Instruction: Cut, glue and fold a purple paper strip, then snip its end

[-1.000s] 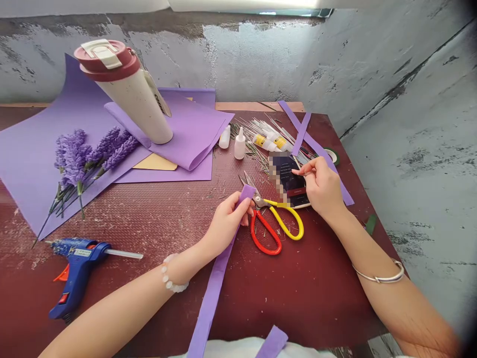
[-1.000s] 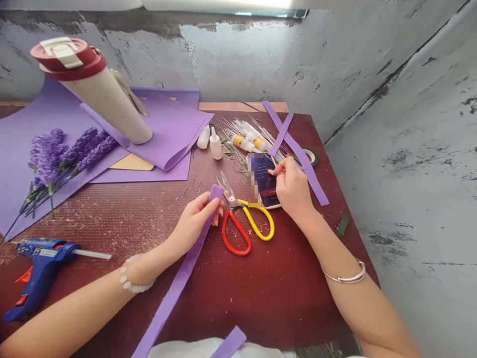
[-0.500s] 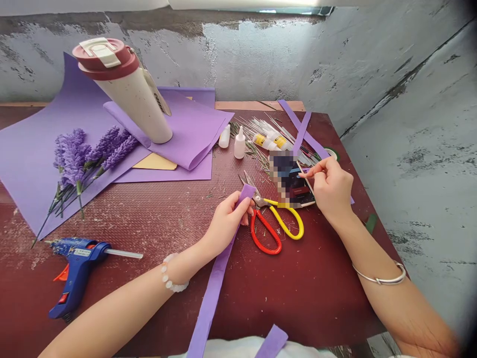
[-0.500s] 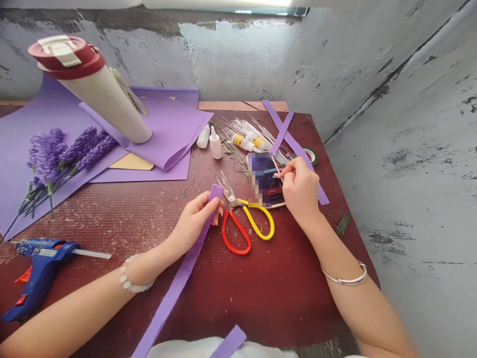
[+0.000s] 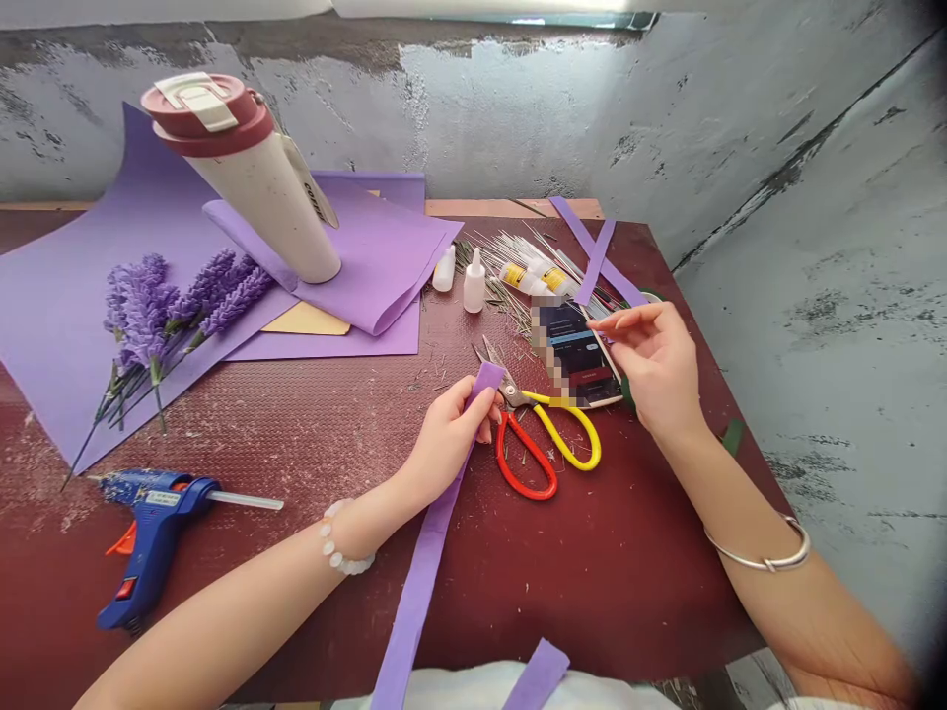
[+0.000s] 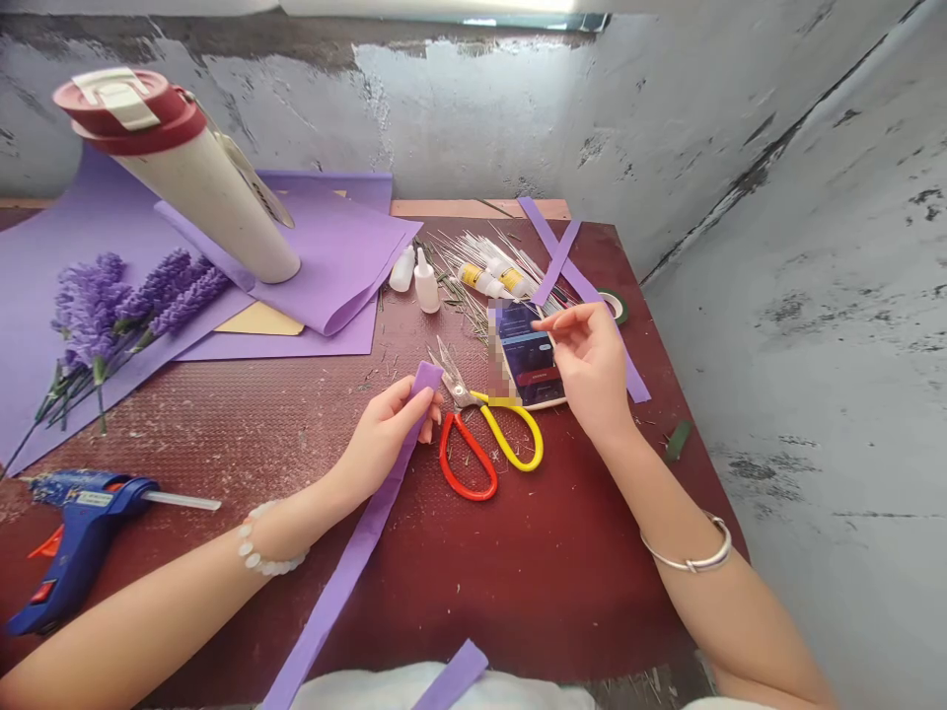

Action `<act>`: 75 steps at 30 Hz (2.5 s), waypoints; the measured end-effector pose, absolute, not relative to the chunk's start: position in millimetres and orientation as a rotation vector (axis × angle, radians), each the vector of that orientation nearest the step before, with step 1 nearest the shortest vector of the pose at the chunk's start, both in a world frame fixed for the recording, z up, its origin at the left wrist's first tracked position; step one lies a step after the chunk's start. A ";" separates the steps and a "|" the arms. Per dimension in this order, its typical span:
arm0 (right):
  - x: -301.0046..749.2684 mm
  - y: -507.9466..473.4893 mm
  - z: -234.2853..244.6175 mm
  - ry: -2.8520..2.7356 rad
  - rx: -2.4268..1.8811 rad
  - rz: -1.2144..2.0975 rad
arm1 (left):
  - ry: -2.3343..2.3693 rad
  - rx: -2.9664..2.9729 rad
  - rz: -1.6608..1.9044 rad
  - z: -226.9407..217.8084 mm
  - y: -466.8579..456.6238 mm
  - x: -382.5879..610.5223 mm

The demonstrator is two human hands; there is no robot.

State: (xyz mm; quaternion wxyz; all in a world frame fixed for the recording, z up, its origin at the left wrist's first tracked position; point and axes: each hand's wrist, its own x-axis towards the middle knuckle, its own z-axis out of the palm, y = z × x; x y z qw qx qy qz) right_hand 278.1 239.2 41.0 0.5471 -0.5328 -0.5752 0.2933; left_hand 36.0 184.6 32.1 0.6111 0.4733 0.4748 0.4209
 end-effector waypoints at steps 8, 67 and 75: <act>239.9 204.0 58.9 -1.130 -1.153 1.474 | 1.077 0.949 1.121 32.5 182.5 35.8; 246.6 189.7 49.1 -2.467 -0.747 0.123 | 1.007 0.977 1.344 35.6 173.4 35.8; 233.7 175.3 37.8 -2.142 -1.082 0.139 | 1.036 0.990 1.408 29.8 172.0 34.0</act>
